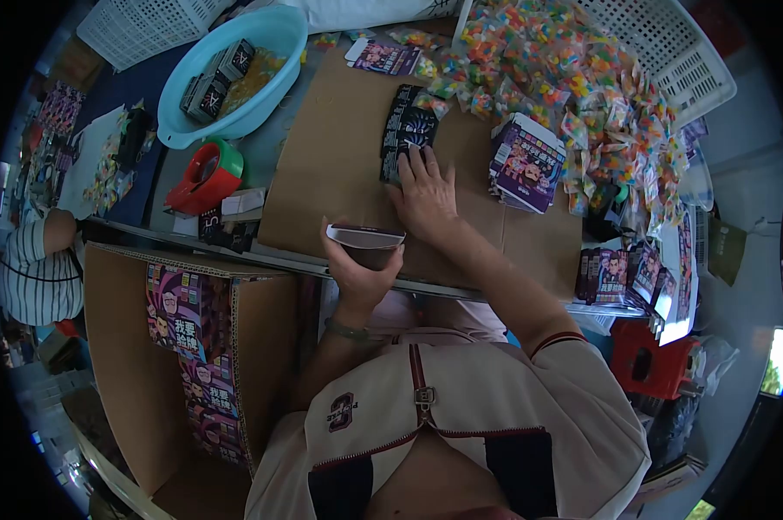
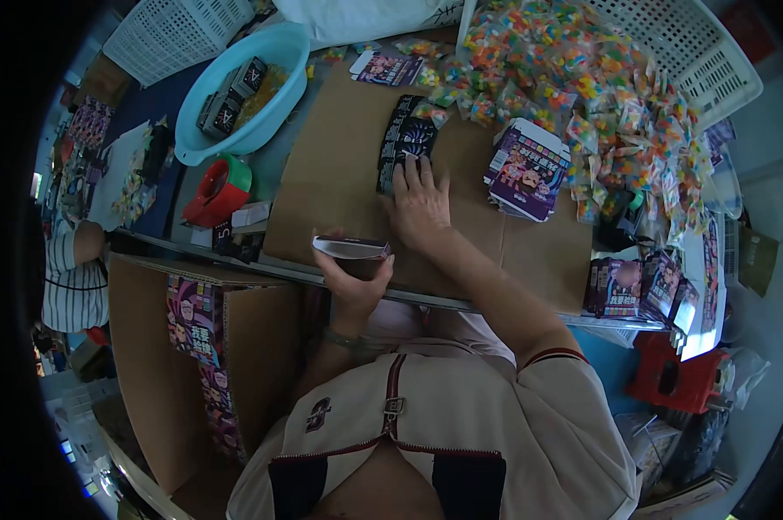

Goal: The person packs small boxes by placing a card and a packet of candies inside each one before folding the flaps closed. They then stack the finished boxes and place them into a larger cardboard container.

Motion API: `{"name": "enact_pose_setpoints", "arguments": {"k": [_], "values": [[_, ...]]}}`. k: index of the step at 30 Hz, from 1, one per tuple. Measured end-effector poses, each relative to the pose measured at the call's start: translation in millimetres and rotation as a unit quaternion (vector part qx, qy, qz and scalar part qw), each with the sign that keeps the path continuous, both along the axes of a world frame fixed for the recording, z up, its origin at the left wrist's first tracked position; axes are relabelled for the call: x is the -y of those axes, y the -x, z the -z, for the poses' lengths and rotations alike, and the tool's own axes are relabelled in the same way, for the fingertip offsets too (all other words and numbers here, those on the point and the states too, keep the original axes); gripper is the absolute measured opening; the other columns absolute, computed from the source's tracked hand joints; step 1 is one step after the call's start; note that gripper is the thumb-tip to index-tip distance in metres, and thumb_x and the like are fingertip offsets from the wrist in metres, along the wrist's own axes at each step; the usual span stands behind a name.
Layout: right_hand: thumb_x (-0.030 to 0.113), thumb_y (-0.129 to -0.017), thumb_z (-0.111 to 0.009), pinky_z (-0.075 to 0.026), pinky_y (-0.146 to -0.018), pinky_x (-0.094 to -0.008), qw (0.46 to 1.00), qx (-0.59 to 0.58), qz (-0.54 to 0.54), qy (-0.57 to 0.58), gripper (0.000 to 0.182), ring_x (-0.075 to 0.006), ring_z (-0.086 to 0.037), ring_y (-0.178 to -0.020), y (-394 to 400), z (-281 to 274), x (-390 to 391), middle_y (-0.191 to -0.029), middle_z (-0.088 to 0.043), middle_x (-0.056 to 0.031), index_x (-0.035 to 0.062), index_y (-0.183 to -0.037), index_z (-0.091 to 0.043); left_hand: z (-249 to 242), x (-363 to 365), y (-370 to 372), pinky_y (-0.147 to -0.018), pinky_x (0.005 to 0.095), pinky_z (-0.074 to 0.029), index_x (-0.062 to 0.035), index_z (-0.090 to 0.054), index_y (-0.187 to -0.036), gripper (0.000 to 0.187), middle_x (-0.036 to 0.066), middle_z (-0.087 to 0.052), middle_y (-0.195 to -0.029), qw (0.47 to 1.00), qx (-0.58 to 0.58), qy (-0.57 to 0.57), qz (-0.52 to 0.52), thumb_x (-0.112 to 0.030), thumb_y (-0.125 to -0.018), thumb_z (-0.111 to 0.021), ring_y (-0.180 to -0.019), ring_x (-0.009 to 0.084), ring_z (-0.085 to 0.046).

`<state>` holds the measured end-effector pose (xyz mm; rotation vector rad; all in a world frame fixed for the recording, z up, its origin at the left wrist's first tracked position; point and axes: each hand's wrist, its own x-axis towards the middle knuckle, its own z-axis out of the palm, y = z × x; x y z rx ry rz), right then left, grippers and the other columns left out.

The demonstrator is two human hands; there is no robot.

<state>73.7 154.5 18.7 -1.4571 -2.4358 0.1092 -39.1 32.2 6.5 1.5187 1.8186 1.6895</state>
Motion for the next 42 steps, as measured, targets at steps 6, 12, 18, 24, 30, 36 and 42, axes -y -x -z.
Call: {"name": "enact_pose_setpoints", "arguments": {"k": [6, 12, 18, 24, 30, 36, 42], "values": [[0.036, -0.09, -0.056, -0.033, -0.1, -0.0616, 1.0, -0.008, 0.01, 0.013, 0.052, -0.0366, -0.041, -0.131, 0.9, -10.4, 6.9, -0.14, -0.046, -0.0198, 0.0043, -0.132, -0.051, -1.8, 1.2, 0.0, -0.091, 0.0428, -0.047, 0.0082, -0.016, -0.142, 0.11, 0.023, -0.047, -0.124, 1.0, -0.012, 0.001, 0.005, -0.018, -0.062, -0.087, -0.107, 0.0325, -0.056], [0.018, -0.079, -0.068, -0.048, -0.086, -0.047, 0.988, -0.141, 0.042, 0.052, 0.031, -0.0355, -0.059, -0.1, -29.1, -6.8, -46.9, -0.11, -0.06, -0.0174, 0.0034, -0.106, -0.064, -0.5, 1.1, 1.6, -0.092, 0.043, -0.047, 0.0076, -0.014, -0.142, 0.111, 0.024, -0.047, -0.124, 0.999, -0.035, 0.001, -0.001, -0.018, -0.062, -0.087, -0.109, 0.0337, -0.055], [0.025, -0.067, -0.081, -0.051, -0.083, -0.0429, 0.973, -0.185, 0.084, 0.109, 0.046, -0.0347, -0.062, -0.093, -38.2, -7.9, -50.0, -0.099, -0.06, -0.0164, 0.0025, -0.104, -0.065, 1.0, 1.7, 1.5, -0.094, 0.0428, -0.046, 0.0083, -0.014, -0.142, 0.111, 0.024, -0.046, -0.125, 1.0, -0.02, 0.009, 0.005, -0.018, -0.062, -0.086, -0.111, 0.0352, -0.053], [0.03, -0.065, -0.084, -0.051, -0.081, -0.0415, 0.986, -0.129, 0.062, 0.088, 0.05, -0.0336, -0.062, -0.091, -29.7, -15.1, -56.6, -0.1, -0.059, -0.0156, 0.0017, -0.101, -0.065, -2.2, 1.7, 0.4, -0.094, 0.0425, -0.046, 0.0086, -0.015, -0.141, 0.11, 0.023, -0.047, -0.124, 1.0, -0.004, 0.018, 0.007, -0.018, -0.062, -0.086, -0.111, 0.0341, -0.053], [0.029, -0.067, -0.083, -0.051, -0.076, -0.0393, 0.98, -0.044, -0.042, 0.188, 0.043, -0.0306, -0.063, -0.089, -35.4, -28.9, -60.4, -0.094, -0.06, -0.0148, 0.0017, -0.094, -0.064, -4.5, -0.2, 0.4, -0.092, 0.0423, -0.047, 0.0093, -0.019, -0.14, 0.106, 0.023, -0.049, -0.121, 1.0, -0.008, 0.022, 0.002, -0.018, -0.062, -0.086, -0.108, 0.0338, -0.056], [0.013, -0.083, -0.069, -0.051, -0.078, -0.0348, 0.872, -0.313, -0.09, 0.364, 0.022, -0.0217, -0.065, -0.093, -42.1, -35.3, 23.3, -0.101, -0.066, -0.0164, -0.0004, -0.1, -0.062, 4.4, -1.4, -0.5, -0.091, 0.0431, -0.048, 0.0095, -0.021, -0.14, 0.107, 0.024, -0.05, -0.12, 1.0, -0.016, 0.013, -0.015, -0.021, -0.061, -0.087, -0.107, 0.0364, -0.056], [0.004, -0.085, -0.064, -0.051, -0.084, -0.0345, 0.878, -0.425, -0.083, 0.206, 0.033, -0.0292, -0.067, -0.096, -36.1, -6.7, 65.6, -0.104, -0.067, -0.0172, -0.0009, -0.118, -0.059, 8.1, 0.2, 1.8, -0.092, 0.0447, -0.048, 0.009, -0.021, -0.14, 0.11, 0.026, -0.048, -0.123, 0.998, -0.05, 0.005, -0.027, -0.022, -0.059, -0.088, -0.11, 0.0391, -0.055]]}}
